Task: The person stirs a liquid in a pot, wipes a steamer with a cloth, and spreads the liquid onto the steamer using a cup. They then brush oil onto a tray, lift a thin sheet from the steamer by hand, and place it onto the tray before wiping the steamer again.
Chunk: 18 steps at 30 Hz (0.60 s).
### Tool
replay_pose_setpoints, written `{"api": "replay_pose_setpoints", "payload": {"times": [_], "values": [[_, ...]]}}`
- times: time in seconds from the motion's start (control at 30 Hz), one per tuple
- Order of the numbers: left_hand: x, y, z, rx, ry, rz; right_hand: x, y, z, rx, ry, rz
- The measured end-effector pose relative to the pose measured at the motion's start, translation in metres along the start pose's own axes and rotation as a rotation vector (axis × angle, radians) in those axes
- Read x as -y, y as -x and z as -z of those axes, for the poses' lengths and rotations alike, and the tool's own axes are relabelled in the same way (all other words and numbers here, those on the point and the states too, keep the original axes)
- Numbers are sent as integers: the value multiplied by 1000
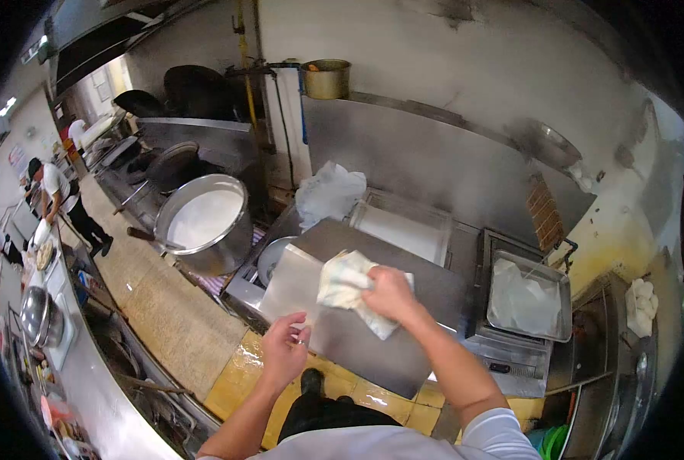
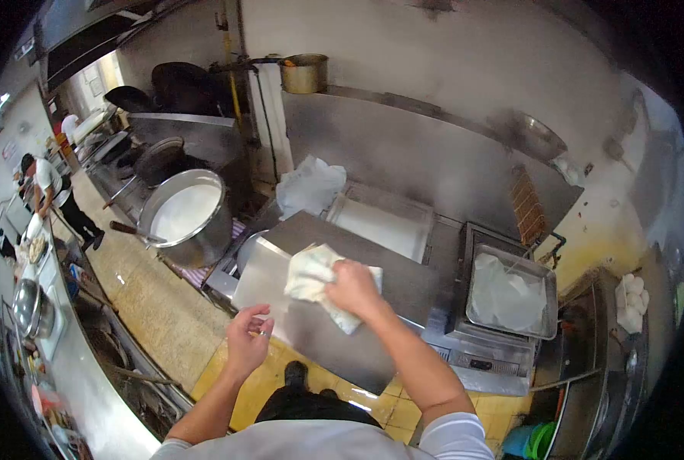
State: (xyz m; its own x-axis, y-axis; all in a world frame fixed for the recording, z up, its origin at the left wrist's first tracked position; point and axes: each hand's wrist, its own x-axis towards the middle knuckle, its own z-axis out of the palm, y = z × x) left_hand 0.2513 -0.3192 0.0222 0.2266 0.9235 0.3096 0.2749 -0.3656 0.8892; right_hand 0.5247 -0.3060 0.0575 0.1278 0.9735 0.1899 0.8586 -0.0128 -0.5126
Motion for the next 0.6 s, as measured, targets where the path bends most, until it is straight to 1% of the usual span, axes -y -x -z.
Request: {"api": "replay_pose_setpoints", "payload": {"times": [0.07,0.1,0.17,0.27,0.37,0.5,0.6], "values": [[1,-23,-20,40,39,-13,-19,-4,25,-94,30,-174],[2,-34,-29,59,59,-17,-36,-10,28,-163,39,-201],[11,-54,-40,99,88,23,-53,-24,43,-170,84,-341],[33,-84,-49,147,79,74,-89,-57,41,-256,104,-507],[62,-114,-48,169,82,95,-116,-97,30,-354,138,-607],[93,-149,-42,179,87,149,-156,-157,5,-368,200,-739],[113,-171,-34,184,74,135,-152,-190,-5,-311,176,-845]]}}
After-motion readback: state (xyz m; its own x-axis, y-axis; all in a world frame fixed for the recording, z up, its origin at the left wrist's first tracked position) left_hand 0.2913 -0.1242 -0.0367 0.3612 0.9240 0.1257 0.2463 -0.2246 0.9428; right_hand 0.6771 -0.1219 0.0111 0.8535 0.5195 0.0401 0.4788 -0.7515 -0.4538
